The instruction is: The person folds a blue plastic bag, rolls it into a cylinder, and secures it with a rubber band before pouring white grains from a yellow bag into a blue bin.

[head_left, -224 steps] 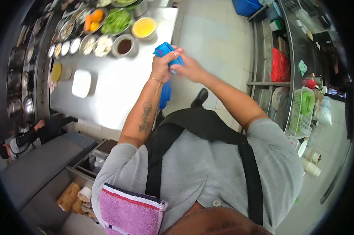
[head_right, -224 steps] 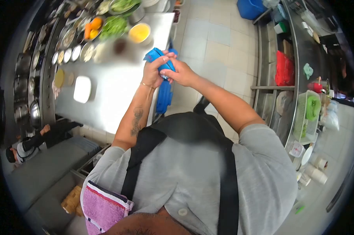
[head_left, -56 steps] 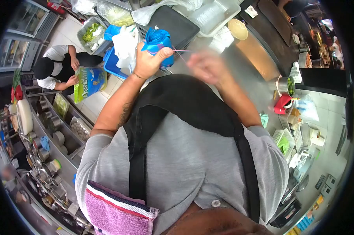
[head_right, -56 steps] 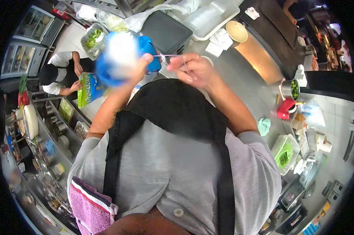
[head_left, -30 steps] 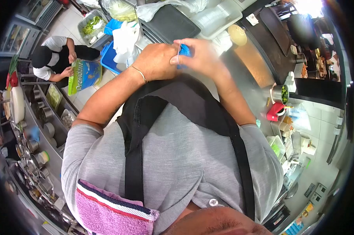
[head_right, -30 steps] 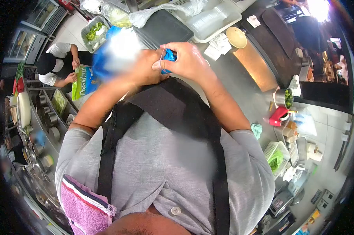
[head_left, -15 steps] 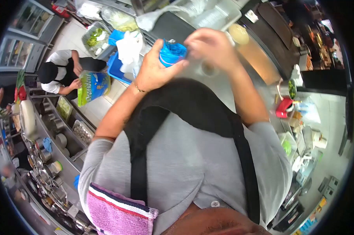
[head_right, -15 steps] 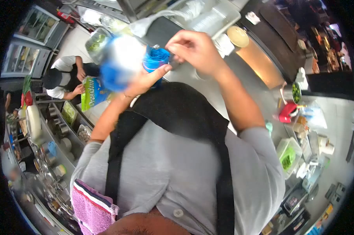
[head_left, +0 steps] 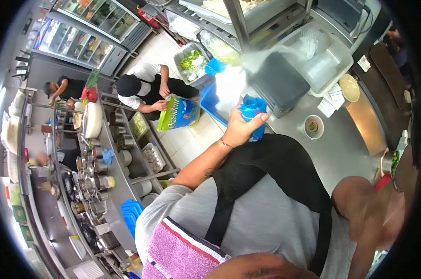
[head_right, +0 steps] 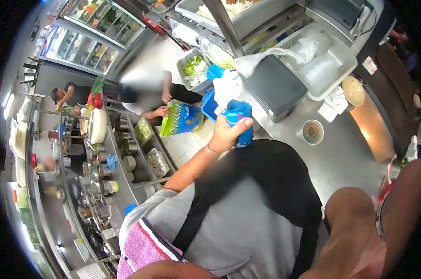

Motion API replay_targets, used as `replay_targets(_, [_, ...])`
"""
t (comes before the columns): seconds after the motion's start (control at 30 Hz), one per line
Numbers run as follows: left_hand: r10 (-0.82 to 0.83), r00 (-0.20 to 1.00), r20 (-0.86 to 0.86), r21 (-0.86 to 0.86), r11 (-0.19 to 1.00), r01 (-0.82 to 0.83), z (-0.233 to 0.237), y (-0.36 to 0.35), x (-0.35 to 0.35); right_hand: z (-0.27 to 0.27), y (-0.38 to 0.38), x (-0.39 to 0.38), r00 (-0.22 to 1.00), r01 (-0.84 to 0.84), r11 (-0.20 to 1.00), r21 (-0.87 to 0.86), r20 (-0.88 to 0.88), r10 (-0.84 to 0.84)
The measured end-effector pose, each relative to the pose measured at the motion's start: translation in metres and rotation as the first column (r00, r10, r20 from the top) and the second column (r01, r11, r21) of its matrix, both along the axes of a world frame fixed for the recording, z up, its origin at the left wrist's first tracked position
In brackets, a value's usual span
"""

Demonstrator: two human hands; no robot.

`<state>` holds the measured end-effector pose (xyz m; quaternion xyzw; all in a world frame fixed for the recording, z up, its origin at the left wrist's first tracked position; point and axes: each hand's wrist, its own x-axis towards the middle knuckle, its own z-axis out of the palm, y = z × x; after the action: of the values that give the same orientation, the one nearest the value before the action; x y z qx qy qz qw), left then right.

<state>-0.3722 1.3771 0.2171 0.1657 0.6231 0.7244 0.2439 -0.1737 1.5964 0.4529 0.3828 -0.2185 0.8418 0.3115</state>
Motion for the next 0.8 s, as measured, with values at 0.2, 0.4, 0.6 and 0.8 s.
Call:
replay_targets(0.2, [0.053, 0.997, 0.054, 0.018, 0.998, -0.054, 0.01, -0.013, -0.001, -0.018, 0.029, -0.011, 0.994, 0.077, 0.988, -0.137, -0.073, -0.088])
replay_targets(0.4, [0.066, 0.998, -0.01, -0.043, 0.997, -0.067, 0.008, -0.015, -0.008, 0.017, -0.004, -0.001, 1.0, -0.015, 1.0, 0.006, -0.011, 0.015])
replay_targets(0.6, [0.002, 0.998, 0.064, -0.055, 0.998, 0.002, 0.001, -0.013, -0.003, 0.002, -0.005, -0.021, 0.991, -0.041, 0.998, 0.049, 0.129, 0.035])
replay_targets(0.8, [0.038, 0.997, 0.06, -0.014, 0.999, -0.037, 0.003, -0.014, -0.006, -0.001, 0.004, -0.02, 0.99, -0.047, 0.998, 0.033, 0.132, 0.042])
